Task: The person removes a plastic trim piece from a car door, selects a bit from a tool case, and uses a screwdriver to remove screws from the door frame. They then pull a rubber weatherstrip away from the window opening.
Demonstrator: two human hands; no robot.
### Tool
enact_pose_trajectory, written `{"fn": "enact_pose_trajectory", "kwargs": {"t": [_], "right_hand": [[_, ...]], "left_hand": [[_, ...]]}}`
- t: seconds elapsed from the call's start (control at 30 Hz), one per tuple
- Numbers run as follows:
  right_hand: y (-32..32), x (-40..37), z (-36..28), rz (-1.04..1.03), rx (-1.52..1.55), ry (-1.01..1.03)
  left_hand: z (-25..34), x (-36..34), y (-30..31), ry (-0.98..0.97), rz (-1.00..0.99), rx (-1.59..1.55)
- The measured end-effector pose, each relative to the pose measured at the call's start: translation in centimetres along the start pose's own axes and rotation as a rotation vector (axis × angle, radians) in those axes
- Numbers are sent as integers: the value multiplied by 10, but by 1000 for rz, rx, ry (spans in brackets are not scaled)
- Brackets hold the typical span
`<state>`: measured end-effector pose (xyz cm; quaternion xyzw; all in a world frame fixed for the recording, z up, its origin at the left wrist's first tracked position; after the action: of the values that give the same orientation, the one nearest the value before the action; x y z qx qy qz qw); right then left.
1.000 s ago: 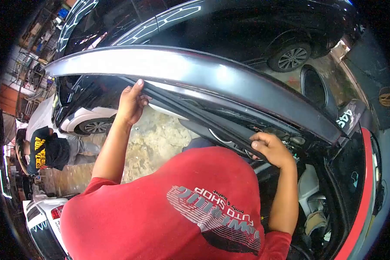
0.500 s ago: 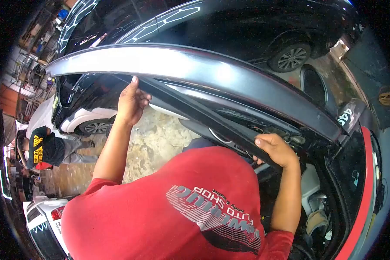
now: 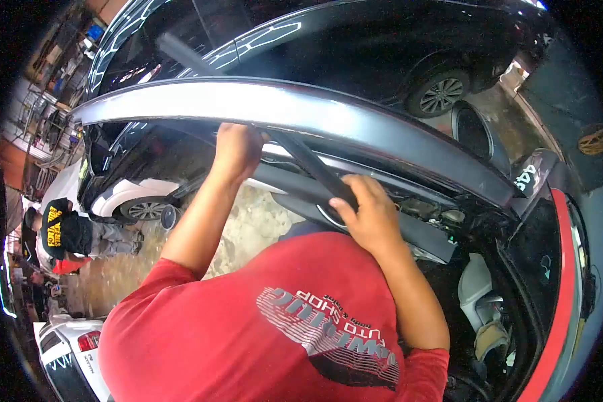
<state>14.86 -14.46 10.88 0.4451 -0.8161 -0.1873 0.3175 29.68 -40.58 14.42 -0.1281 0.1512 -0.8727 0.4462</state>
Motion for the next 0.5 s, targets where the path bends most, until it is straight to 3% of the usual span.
{"fn": "enact_pose_trajectory", "kwargs": {"t": [0.07, 0.1, 0.17, 0.3, 0.43, 0.5], "right_hand": [[-3, 4, -1, -10, 24, 28], [-5, 5, -1, -24, 54, 54], [4, 7, 7, -28, 55, 30], [28, 0, 31, 15, 155, -135], [45, -21, 64, 88, 258, -263], [53, -39, 82, 172, 373, -343]], "left_hand": [[11, 38, 12, -213, -62, 662], [15, 50, 3, -217, -67, 660], [45, 65, -24, -418, 22, 402], [93, 76, -48, -467, -101, 519], [95, 72, -65, -555, -366, 853], [72, 55, -66, -347, -618, 1069]]}}
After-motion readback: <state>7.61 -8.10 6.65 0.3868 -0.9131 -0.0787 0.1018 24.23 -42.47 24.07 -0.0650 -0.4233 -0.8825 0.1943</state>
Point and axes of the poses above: each hand's wrist, its own x-axis towards the middle knuckle, its own y-axis out of the back of the hand, z = x × y, the point moved 5 cm from there along x, towards the middle knuckle, and after that the axes turned 4 degrees about x, right-handed, at the moved point
